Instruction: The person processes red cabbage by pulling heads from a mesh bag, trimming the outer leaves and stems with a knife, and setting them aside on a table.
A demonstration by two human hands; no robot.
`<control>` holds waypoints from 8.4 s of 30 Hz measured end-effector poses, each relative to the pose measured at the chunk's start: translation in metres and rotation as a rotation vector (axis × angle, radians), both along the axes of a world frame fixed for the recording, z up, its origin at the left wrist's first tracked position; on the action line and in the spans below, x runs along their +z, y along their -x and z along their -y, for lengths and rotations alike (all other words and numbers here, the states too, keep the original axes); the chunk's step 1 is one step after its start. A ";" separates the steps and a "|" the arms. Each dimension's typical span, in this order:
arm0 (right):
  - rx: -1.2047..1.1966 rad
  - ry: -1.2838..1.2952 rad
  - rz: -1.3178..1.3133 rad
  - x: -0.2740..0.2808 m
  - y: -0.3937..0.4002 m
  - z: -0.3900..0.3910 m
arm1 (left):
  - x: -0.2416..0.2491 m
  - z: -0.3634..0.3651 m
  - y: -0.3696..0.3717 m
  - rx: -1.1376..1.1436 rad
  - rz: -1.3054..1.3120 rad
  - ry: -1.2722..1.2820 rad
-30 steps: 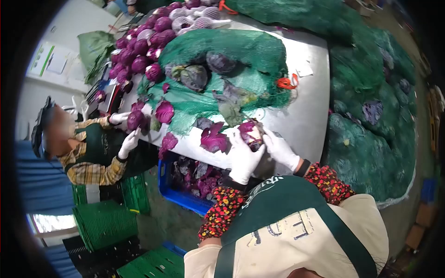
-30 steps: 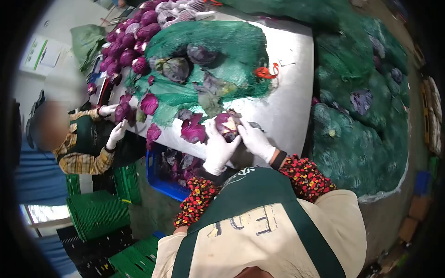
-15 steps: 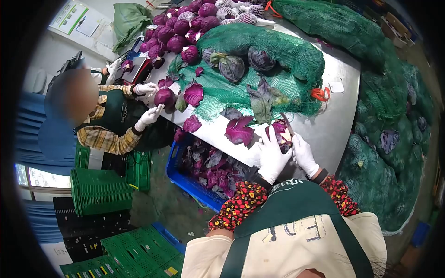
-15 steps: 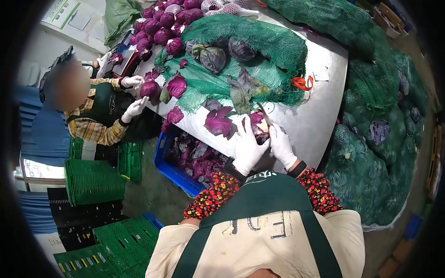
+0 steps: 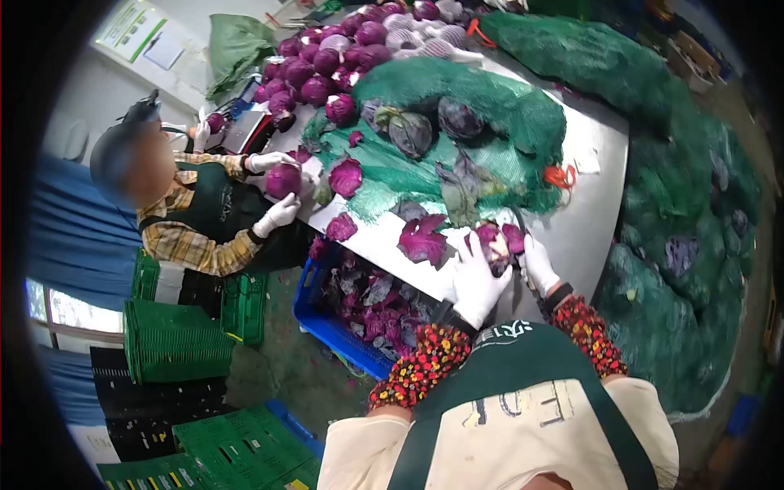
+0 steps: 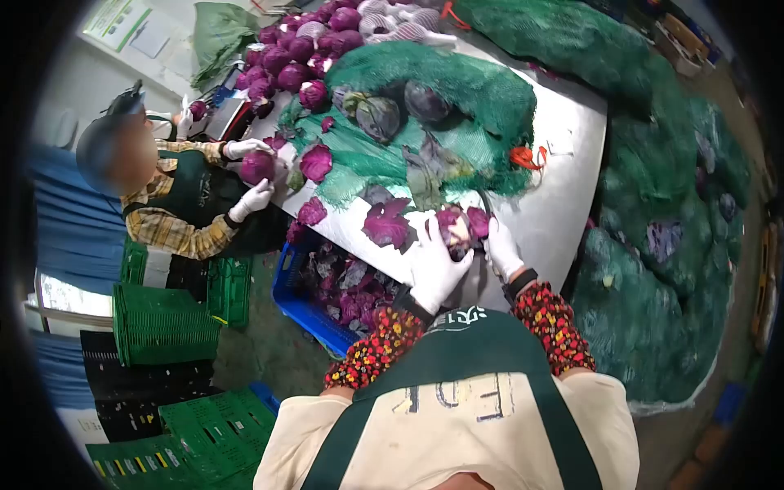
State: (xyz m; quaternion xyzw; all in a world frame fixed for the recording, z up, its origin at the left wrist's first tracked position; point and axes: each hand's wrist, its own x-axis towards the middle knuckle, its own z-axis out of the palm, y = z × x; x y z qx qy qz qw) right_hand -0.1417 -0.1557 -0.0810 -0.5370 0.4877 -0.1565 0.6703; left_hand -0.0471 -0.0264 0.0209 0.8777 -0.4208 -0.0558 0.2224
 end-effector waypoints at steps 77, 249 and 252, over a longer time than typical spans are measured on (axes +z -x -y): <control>0.341 0.591 -0.385 0.010 -0.034 0.057 | -0.016 -0.065 -0.082 -0.202 -1.243 0.316; 0.254 0.755 -0.251 0.022 -0.202 -0.139 | -0.018 -0.145 -0.247 0.010 -1.351 0.498; 0.467 0.789 -0.228 -0.006 -0.226 -0.161 | -0.010 -0.183 -0.268 0.183 -1.320 0.553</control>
